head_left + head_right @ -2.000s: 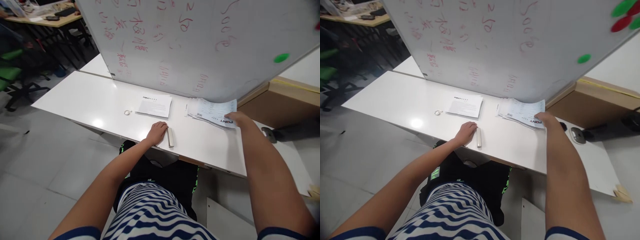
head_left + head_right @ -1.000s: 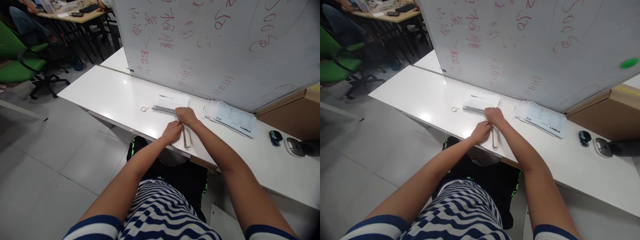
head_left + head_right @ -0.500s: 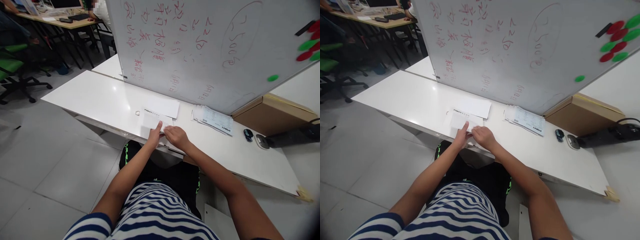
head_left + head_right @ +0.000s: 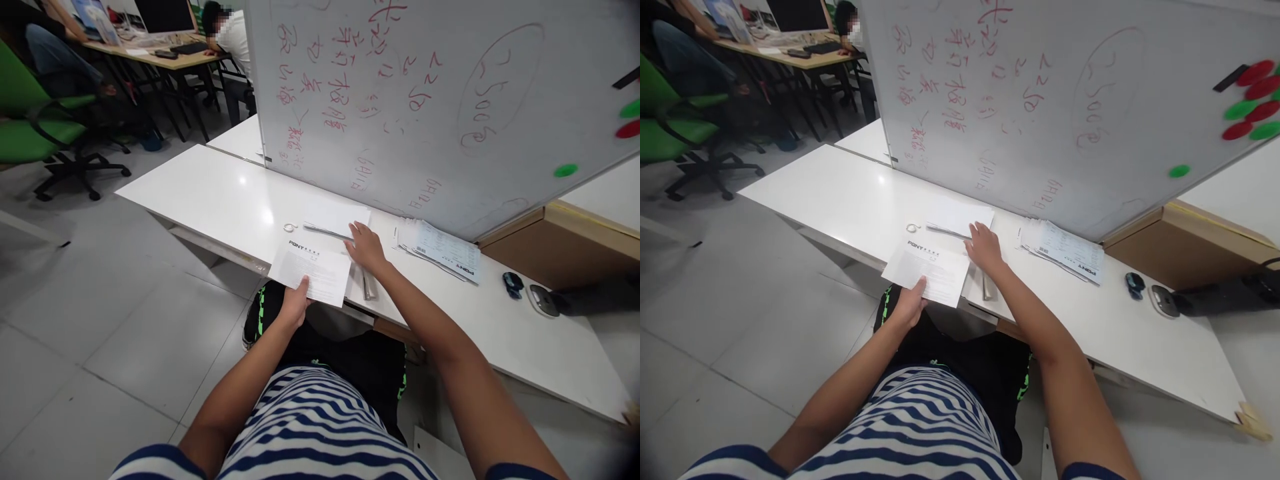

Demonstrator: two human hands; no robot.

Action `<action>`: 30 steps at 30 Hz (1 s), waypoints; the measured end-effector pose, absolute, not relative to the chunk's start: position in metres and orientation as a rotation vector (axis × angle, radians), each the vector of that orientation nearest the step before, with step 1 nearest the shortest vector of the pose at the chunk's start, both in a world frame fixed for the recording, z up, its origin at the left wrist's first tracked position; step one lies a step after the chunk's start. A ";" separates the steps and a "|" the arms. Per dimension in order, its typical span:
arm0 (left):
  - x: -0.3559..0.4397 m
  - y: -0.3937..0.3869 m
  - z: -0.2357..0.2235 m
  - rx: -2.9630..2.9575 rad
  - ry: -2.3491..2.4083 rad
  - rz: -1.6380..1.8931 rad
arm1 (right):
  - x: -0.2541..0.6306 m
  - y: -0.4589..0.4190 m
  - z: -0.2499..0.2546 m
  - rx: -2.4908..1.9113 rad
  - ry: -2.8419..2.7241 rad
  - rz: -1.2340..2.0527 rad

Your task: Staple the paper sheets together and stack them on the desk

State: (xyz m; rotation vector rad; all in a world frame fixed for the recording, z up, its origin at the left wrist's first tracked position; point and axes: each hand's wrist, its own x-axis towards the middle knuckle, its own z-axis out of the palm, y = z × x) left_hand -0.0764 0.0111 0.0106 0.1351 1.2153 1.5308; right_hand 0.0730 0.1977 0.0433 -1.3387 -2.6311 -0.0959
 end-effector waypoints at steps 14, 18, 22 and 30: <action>-0.065 -0.022 -0.005 0.154 1.317 1.442 | 0.063 0.221 0.028 -1.388 -2.918 -0.340; -0.069 -0.021 -0.013 0.134 1.327 1.500 | 0.062 0.223 0.028 -1.397 -2.884 -0.364; -0.075 -0.021 -0.018 0.117 1.361 1.501 | 0.062 0.221 0.029 -1.379 -2.866 -0.353; -0.075 -0.023 -0.021 0.116 1.352 1.492 | 0.060 0.216 0.035 -1.414 -2.810 -0.285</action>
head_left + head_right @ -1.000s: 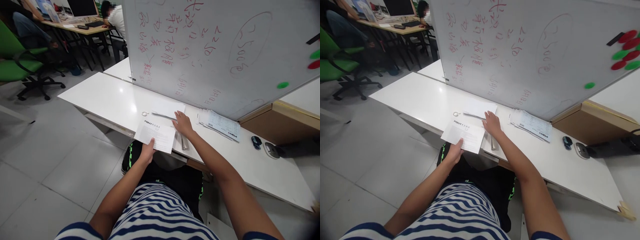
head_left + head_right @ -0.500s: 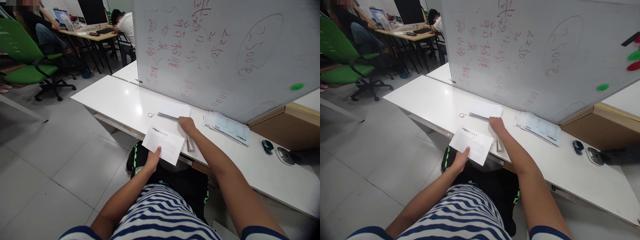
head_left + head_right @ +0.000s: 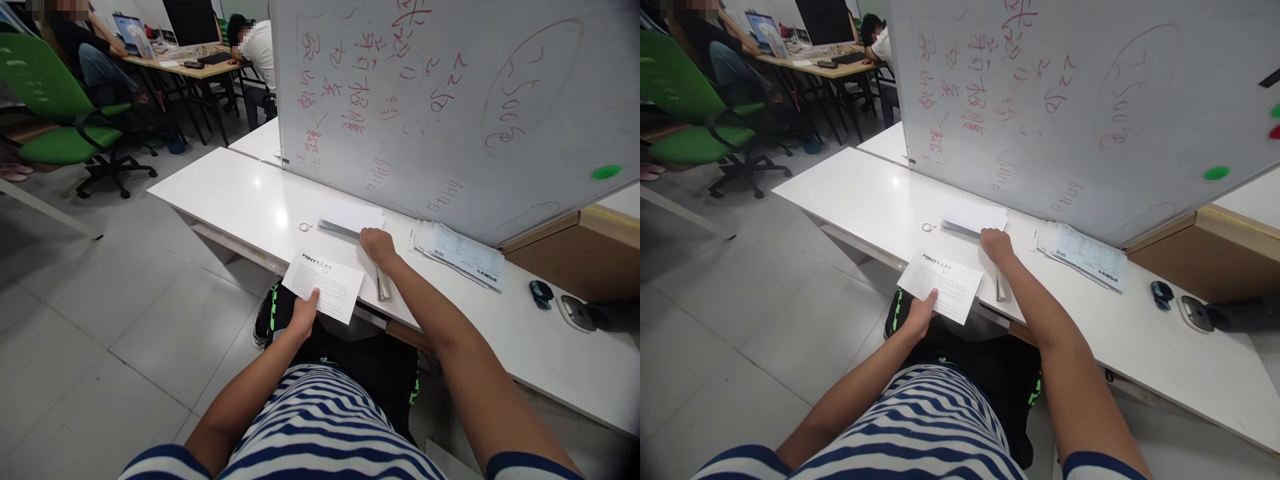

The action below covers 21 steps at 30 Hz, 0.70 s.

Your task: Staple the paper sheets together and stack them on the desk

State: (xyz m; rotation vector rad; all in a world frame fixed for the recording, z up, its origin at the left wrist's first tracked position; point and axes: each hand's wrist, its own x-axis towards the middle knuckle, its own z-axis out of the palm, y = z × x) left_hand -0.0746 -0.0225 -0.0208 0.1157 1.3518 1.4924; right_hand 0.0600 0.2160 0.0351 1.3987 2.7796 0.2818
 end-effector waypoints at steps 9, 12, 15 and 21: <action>-0.071 -0.019 -0.018 0.117 1.306 1.508 | 0.062 0.213 0.046 1.490 2.742 0.147; -0.071 -0.016 -0.016 0.141 1.279 1.513 | 0.064 0.214 0.047 1.525 2.745 0.159; -0.070 -0.014 -0.012 0.141 1.272 1.509 | 0.065 0.214 0.047 1.510 2.770 0.196; -0.066 -0.010 -0.002 0.116 1.272 1.510 | 0.064 0.212 0.041 1.459 2.817 0.231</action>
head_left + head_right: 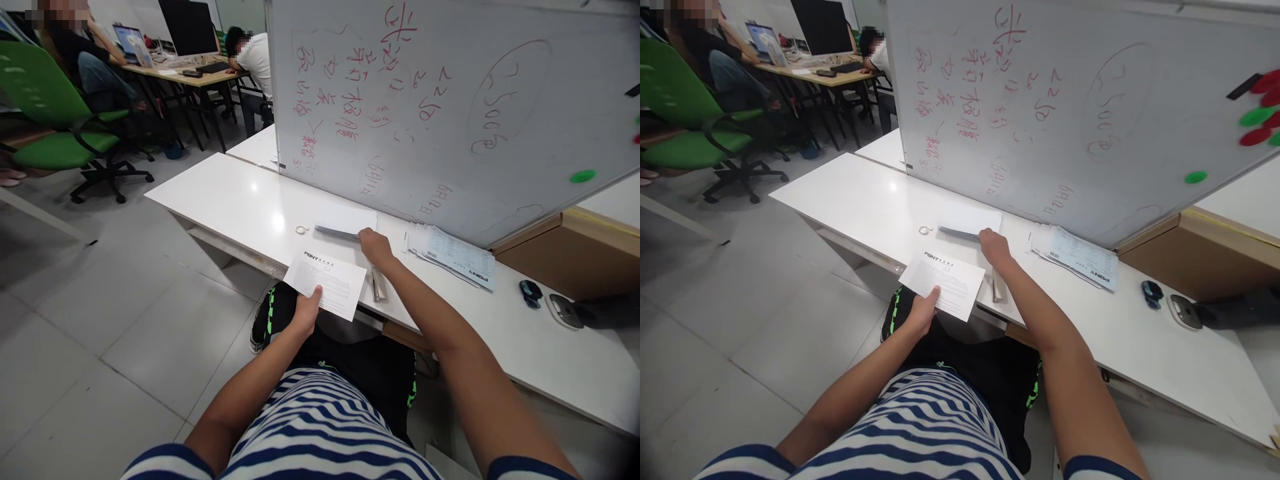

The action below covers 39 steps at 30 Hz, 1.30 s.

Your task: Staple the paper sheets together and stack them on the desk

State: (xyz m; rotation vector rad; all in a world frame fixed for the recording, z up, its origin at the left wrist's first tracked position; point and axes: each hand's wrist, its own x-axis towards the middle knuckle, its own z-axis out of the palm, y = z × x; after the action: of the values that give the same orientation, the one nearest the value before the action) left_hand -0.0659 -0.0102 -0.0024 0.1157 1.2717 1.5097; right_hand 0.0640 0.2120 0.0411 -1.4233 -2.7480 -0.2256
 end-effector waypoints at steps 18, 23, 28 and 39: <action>-0.066 0.026 0.003 0.163 1.258 1.512 | 0.063 0.224 0.031 -1.010 -2.731 -0.275; -0.070 0.023 -0.001 0.157 1.293 1.475 | 0.060 0.227 0.039 -1.031 -2.640 -0.329; -0.072 0.021 -0.013 0.169 1.295 1.480 | 0.062 0.216 0.064 -1.000 -2.433 -0.407; -0.072 -0.006 -0.016 0.193 1.090 1.516 | 0.064 0.047 0.029 -0.626 -2.635 -0.239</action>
State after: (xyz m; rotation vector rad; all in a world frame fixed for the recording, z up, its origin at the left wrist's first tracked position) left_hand -0.0722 -0.0063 -0.0156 0.1932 1.0899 1.5155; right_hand 0.0641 0.0468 0.0290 -0.6258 -2.6352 -0.2394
